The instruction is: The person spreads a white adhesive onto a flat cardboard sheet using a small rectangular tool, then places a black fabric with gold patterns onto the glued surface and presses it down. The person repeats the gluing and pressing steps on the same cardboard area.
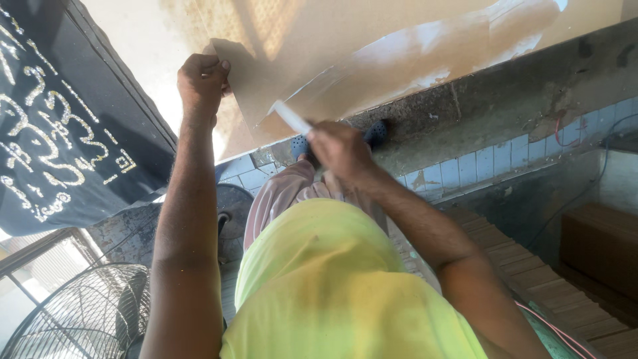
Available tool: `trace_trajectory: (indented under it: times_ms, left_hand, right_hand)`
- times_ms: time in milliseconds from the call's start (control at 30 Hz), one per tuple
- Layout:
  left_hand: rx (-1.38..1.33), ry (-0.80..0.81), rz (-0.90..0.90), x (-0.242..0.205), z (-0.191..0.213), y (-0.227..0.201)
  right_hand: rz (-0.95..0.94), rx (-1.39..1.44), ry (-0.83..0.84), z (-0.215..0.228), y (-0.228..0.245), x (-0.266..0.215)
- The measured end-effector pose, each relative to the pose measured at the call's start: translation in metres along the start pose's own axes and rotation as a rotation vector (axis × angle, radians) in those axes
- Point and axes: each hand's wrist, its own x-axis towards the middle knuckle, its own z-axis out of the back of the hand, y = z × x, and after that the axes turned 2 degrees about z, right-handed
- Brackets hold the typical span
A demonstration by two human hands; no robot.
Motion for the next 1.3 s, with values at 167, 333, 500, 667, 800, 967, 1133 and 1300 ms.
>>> trace_trajectory:
  times_ms: [167, 333, 500, 667, 800, 967, 1133, 1300]
  left_hand:
    - [-0.039, 0.041, -0.014, 0.005, 0.004, 0.008]
    - [0.065, 0.012, -0.068, 0.012, 0.004, 0.013]
    - [0.101, 0.049, -0.089, 0.021, 0.007, 0.017]
    - [0.183, 0.006, -0.080, 0.024, 0.006, 0.020]
    - [0.095, 0.015, -0.105, 0.024, 0.005, 0.023]
    - [0.127, 0.019, -0.085, 0.024, 0.006, 0.023]
    - [0.138, 0.035, -0.074, 0.027, 0.007, 0.025]
    - [0.135, 0.053, -0.046, 0.027, 0.007, 0.020]
  right_hand:
    - [-0.422, -0.355, -0.493, 0.118, -0.115, 0.017]
    - [-0.484, -0.537, -0.410, 0.099, -0.143, 0.036]
    - [0.124, -0.396, -0.022, -0.046, -0.005, 0.024]
    - [0.157, -0.153, 0.120, -0.061, 0.032, 0.031]
    - [0.196, -0.353, -0.036, -0.041, 0.015, 0.044]
    - [0.420, -0.320, 0.148, -0.051, 0.047, 0.029]
    - [0.195, -0.224, 0.100, -0.031, 0.045, 0.034]
    - [0.199, -0.146, 0.187, -0.016, 0.033, 0.027]
